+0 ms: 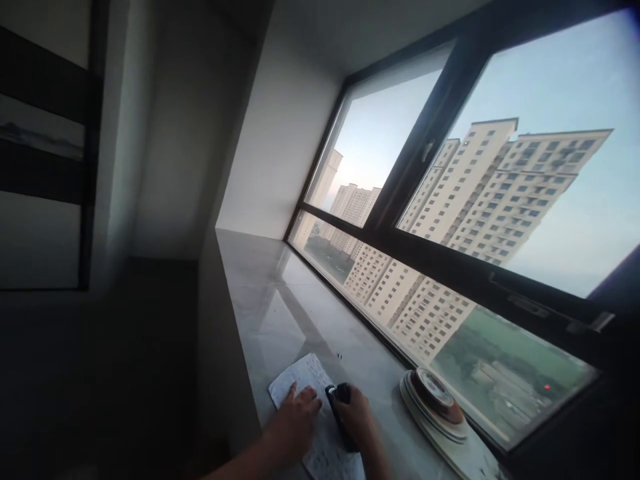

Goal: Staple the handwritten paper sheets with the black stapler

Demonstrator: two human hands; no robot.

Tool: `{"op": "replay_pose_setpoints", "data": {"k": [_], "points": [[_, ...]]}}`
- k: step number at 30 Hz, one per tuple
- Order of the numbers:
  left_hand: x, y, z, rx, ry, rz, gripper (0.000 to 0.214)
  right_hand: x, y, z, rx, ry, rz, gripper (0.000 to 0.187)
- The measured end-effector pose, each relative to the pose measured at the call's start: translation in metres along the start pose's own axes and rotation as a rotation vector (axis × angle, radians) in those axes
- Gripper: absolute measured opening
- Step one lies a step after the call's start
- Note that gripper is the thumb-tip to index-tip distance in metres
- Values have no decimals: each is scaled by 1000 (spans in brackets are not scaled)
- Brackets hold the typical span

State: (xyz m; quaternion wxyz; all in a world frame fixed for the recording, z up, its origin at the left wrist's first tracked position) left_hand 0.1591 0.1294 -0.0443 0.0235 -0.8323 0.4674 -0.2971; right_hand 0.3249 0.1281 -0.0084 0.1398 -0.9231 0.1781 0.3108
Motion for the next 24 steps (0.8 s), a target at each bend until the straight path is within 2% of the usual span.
{"op": "replay_pose_setpoints", "data": {"k": [3,7,10,13,16,19,24], "points": [[1,2,0,8,8,34,50,-8,10,-7,33,43,-54,21],[4,4,-7,4,-5,27,53,0,22,-15,47,-58,-46,38],[7,5,-10,-17,-43,34,54,25,29,-16,116,-216,63,53],[9,4,-11,-29,-71,54,53,53,33,-16,235,-227,215,70],[7,3,-10,-49,-82,67,52,62,30,-19,295,-174,219,64],[2,1,-7,-75,-73,72,51,65,26,-27,343,-236,202,54],[-5,-4,-1,-70,-72,58,53,74,18,-25,266,-448,193,37]]}}
Point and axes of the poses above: each hand's wrist, its own y-axis away from the middle knuckle, its own z-axis out of the palm, x = y × z, the point moved 7 cm from there along -y, towards the middle knuckle, and after that the axes turned 9 degrees about z, right-handed, at the moved point
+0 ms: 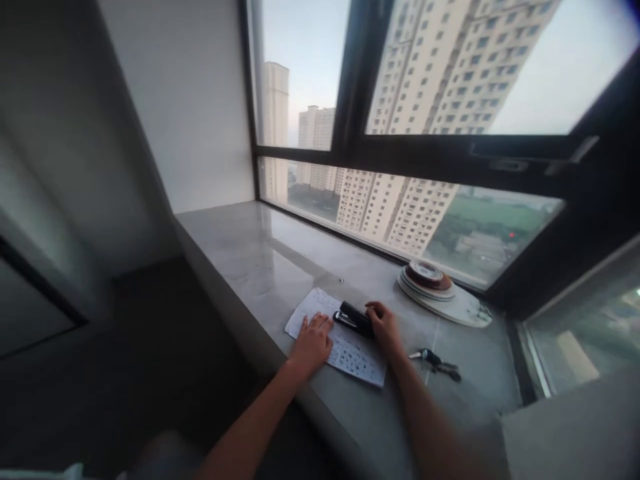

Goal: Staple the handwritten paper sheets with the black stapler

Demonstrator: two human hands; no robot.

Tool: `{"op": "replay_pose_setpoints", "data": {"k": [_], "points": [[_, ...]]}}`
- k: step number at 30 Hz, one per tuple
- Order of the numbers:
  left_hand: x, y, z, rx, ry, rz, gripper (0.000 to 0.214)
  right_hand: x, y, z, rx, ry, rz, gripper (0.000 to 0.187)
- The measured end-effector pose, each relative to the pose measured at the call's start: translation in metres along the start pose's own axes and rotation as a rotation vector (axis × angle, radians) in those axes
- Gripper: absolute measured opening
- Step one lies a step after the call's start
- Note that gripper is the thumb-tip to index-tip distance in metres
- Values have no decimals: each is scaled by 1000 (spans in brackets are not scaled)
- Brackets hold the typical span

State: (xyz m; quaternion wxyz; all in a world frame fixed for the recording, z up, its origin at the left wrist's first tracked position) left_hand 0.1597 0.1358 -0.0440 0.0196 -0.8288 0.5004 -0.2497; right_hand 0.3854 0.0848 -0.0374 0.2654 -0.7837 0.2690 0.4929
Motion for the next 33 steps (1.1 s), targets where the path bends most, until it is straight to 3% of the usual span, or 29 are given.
{"op": "replay_pose_setpoints", "data": {"k": [4,8,14,16,19,22,24,29,33], "points": [[-4,-6,-4,63,64,-5,51,3,-6,6,-89,-24,-29,33],[-18,-21,-14,221,230,-74,54,8,-10,12,-174,-49,-14,32],[-49,-39,-17,479,580,-210,46,5,-6,2,-44,-83,23,36],[-54,-39,-14,503,611,-239,44,-8,1,0,-61,-79,-50,39],[-58,-40,-10,501,727,-262,39,-28,17,8,-202,51,-185,35],[-66,-43,-6,573,1031,-372,30,-37,31,17,-267,155,-239,31],[-70,-46,-1,613,1229,-458,27,-44,38,20,-211,186,-329,32],[-73,-57,3,598,1427,-513,22,-71,63,39,-91,452,-798,50],[-75,-56,5,598,1497,-534,10,-77,73,47,-45,592,-955,56]]}}
Point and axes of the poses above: each hand's wrist, its own y-axis away from the middle knuckle, its own z-axis out of the palm, x = y × z, the point moved 7 cm from there along -y, towards the middle knuckle, and after that the axes turned 9 degrees about z, right-handed, at the moved point
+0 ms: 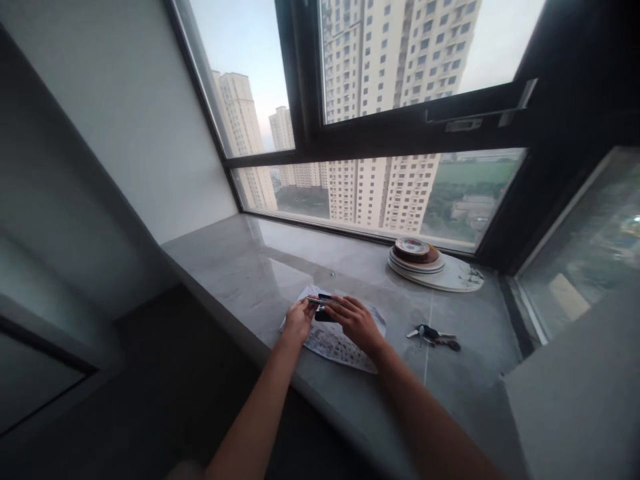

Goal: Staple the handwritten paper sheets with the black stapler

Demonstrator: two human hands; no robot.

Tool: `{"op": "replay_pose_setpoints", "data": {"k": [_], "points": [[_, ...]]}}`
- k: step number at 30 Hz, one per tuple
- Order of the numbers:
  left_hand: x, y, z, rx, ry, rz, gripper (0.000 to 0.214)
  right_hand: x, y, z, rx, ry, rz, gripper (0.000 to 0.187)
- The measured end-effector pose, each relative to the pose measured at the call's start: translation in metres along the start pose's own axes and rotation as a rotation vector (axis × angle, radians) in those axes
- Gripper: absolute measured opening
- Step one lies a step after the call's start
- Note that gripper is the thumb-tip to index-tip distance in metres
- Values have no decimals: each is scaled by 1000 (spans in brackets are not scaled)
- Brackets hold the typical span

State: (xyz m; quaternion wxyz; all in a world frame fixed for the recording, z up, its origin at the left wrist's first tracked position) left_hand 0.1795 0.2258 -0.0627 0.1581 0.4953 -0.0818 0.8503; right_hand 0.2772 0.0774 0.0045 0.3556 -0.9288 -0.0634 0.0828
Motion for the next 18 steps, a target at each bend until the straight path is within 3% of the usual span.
{"op": "replay_pose_setpoints", "data": {"k": [7,12,15,18], "points": [[2,-3,-6,37,-45,12,4,-1,0,1,7,9,-51,48],[0,-5,-6,53,-138,36,4,10,1,1,37,21,50,53],[3,-5,-9,45,-217,73,6,30,3,-5,122,-74,244,50],[13,-13,-8,14,-331,147,16,69,14,-13,279,-267,655,31]]}}
Point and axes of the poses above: each hand's wrist, its own y-axis away from the middle knuckle, its own z-axis out of the palm, x = y × z, the point moved 7 cm from there along -y, towards the middle knuckle, and after that the axes turned 9 degrees about z, right-handed, at the moved point
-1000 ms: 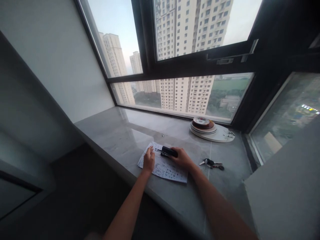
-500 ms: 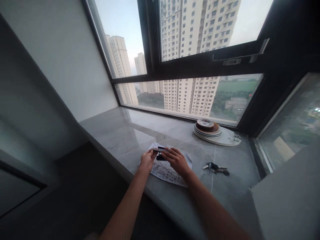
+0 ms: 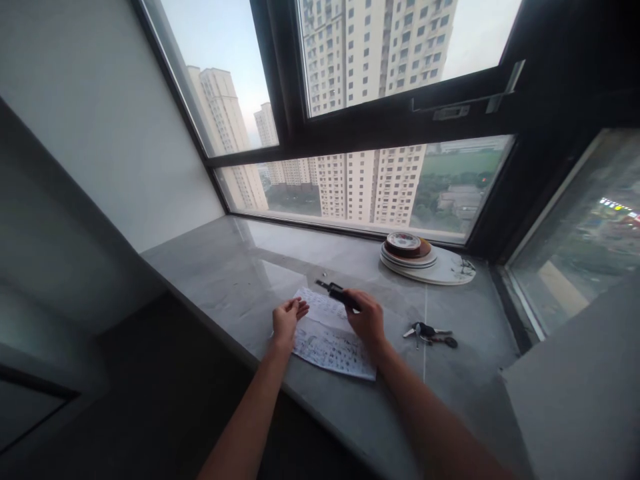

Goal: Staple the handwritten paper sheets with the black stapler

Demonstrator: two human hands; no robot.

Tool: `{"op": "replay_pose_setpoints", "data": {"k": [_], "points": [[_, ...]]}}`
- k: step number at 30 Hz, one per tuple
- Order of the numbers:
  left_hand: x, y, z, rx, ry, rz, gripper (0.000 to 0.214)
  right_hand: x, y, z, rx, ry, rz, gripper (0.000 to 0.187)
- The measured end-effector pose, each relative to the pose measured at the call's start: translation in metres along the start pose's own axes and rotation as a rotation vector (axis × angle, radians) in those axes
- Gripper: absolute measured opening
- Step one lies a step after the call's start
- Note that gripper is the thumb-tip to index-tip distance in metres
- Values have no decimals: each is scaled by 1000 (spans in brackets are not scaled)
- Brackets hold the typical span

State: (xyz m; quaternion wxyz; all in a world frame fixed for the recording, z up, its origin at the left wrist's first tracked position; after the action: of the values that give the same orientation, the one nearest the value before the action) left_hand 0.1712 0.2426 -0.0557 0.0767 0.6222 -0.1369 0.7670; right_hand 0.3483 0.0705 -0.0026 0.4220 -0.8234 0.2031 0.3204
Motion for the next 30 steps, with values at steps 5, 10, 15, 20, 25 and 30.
{"op": "replay_pose_setpoints", "data": {"k": [5,10,15,20,25,30], "points": [[18,-44,28,-126,-258,187,16,41,-8,-8,35,-208,461,41],[22,-89,86,-310,-529,357,12,49,-10,-6,10,-204,519,38],[6,-108,126,-525,-732,443,23,49,-10,-5,-2,-195,546,38],[-13,-115,140,-643,-890,448,20,45,-9,-7,-14,-174,557,38],[-16,-117,133,-658,-978,444,23,35,-7,-9,-38,-144,498,35],[-2,-119,87,-548,-1031,445,25,19,-5,0,-185,-153,370,31]]}}
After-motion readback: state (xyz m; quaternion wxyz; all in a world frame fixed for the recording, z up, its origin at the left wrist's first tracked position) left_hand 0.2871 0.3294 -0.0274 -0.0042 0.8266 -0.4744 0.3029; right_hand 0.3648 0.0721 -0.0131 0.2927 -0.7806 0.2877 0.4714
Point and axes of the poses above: each hand's wrist, its own y-axis away from the middle knuckle, its own z-axis out of the palm, x = y × z, the point moved 7 cm from there along -y, towards the middle knuckle, and after that the axes turned 9 degrees about z, right-handed, at the moved point
